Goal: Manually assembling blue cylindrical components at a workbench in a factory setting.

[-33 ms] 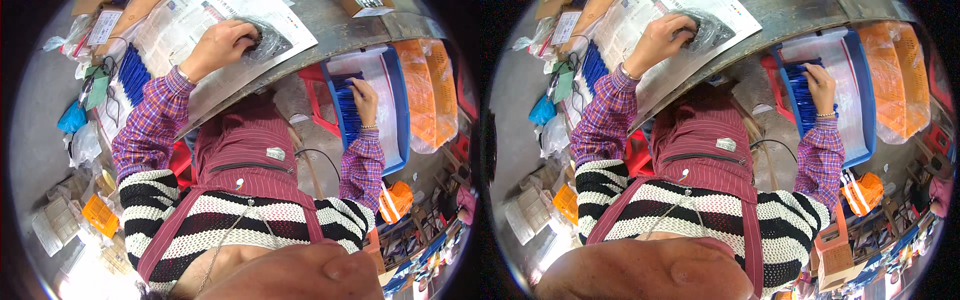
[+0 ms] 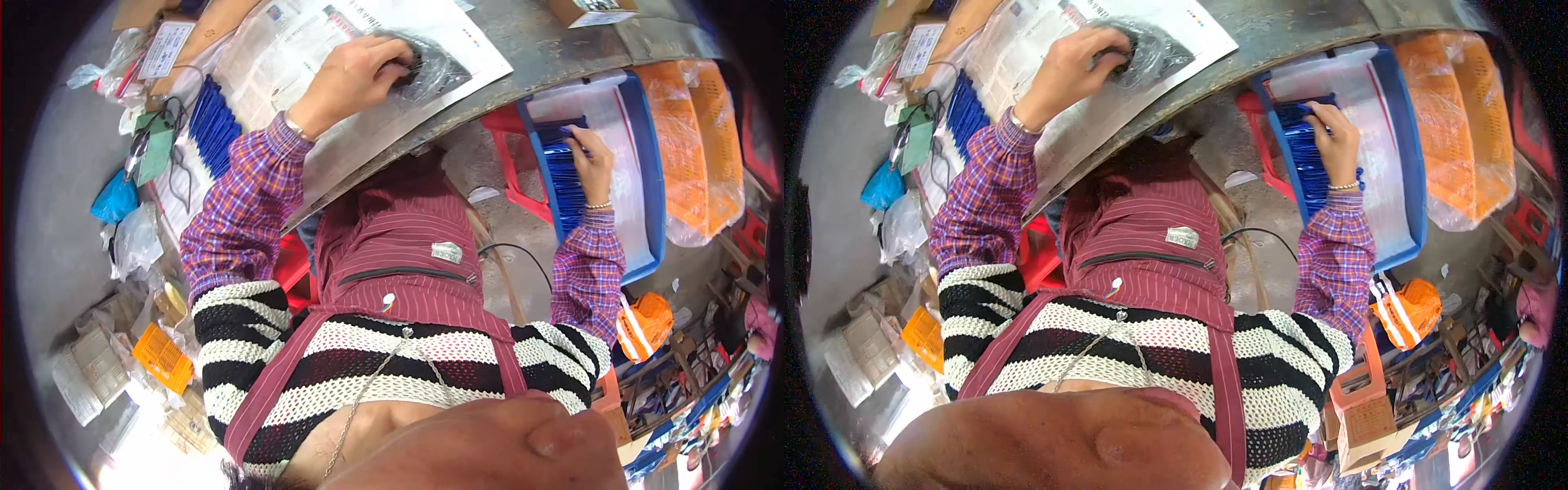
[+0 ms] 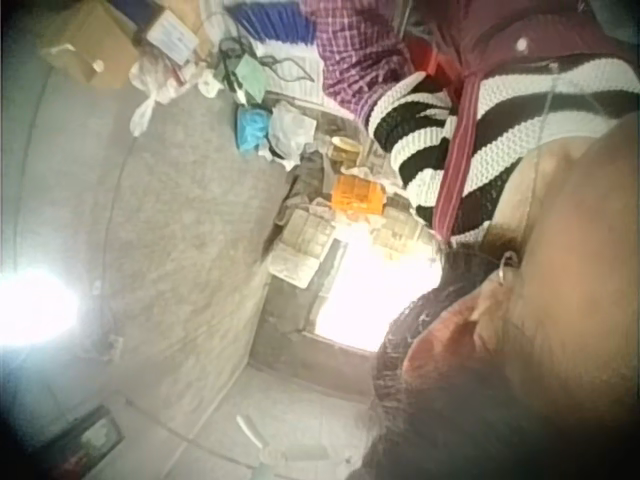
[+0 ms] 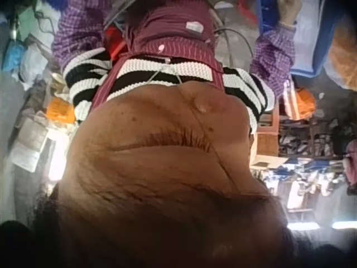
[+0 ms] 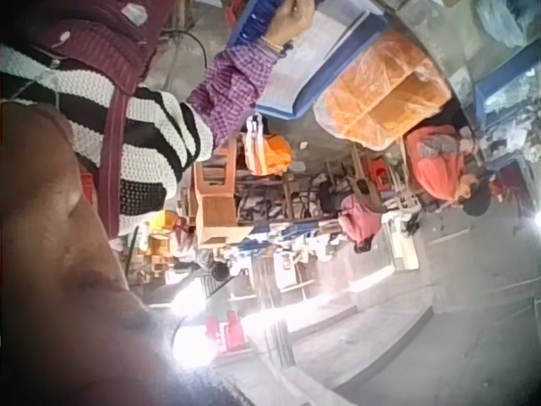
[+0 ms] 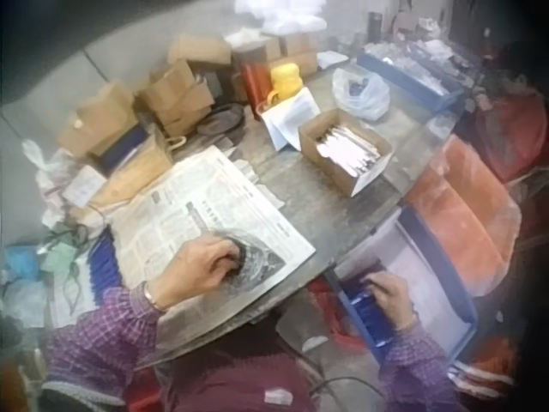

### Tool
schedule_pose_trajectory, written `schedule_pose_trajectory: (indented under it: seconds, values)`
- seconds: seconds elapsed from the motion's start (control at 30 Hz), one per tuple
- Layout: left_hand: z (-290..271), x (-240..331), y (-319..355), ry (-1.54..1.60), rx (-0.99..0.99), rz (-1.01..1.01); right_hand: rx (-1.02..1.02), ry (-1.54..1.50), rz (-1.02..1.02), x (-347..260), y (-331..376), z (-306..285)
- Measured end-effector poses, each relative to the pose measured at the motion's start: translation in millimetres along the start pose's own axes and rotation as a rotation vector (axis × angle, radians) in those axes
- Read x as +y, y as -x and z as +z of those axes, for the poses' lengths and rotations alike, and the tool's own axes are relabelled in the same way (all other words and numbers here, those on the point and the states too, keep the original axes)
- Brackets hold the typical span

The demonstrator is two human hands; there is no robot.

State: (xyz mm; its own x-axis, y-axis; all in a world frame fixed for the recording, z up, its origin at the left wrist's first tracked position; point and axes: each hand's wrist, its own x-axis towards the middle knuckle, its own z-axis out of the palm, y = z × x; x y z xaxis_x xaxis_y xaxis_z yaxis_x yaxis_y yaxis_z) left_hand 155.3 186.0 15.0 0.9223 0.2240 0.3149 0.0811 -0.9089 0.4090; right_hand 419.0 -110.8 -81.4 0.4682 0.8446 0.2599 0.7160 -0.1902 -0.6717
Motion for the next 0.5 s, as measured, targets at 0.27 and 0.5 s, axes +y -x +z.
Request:
schedule_pose_trajectory:
  seconds: [0.27,0.5]
  values:
    - [6,-4,-12,0.054,0.068,-0.042,0.118,-0.149,-0.030,-15,-11,8]
    - [-3,4,-15,0.102,0.070,-0.014,-0.007,-0.208,-0.100,-65,-7,2]
